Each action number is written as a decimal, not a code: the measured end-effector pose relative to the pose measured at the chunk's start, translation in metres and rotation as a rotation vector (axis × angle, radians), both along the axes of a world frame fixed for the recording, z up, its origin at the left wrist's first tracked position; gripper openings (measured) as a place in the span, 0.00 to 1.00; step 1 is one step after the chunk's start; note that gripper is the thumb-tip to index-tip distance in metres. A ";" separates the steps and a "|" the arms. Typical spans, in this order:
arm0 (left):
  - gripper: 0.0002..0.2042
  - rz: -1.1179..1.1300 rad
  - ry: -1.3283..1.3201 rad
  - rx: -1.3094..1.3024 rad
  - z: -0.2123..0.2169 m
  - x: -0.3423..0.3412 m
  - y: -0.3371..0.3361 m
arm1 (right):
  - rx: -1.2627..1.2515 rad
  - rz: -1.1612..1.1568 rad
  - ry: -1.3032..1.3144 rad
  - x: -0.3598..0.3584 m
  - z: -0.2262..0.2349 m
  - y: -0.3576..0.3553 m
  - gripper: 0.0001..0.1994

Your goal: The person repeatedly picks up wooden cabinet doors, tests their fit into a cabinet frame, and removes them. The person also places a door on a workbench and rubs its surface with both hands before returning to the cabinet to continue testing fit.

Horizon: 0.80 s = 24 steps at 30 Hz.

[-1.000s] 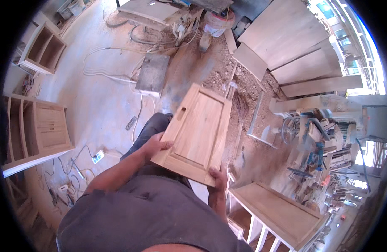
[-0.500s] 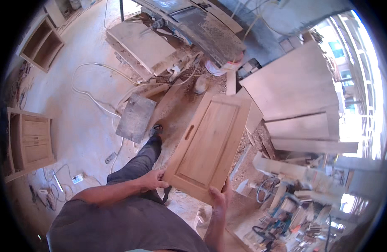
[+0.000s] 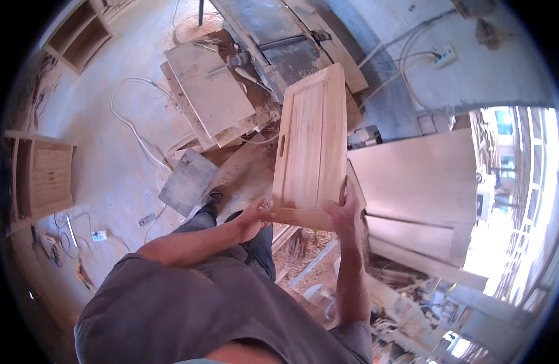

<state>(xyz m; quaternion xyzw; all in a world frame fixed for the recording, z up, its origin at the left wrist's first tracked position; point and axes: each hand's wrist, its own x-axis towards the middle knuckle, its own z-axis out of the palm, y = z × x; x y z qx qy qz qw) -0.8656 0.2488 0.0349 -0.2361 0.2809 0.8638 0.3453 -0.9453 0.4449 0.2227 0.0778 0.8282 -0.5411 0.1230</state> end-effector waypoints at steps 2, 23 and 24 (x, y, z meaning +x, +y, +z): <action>0.33 0.062 0.012 0.047 0.019 -0.035 0.014 | -0.035 0.067 -0.028 -0.044 0.005 0.004 0.43; 0.54 0.068 0.733 -1.285 -0.026 -0.224 0.209 | 0.435 0.684 0.243 -0.271 -0.074 0.106 0.46; 0.52 0.124 0.781 -1.310 -0.029 -0.228 0.212 | 0.430 0.687 0.225 -0.272 -0.074 0.105 0.45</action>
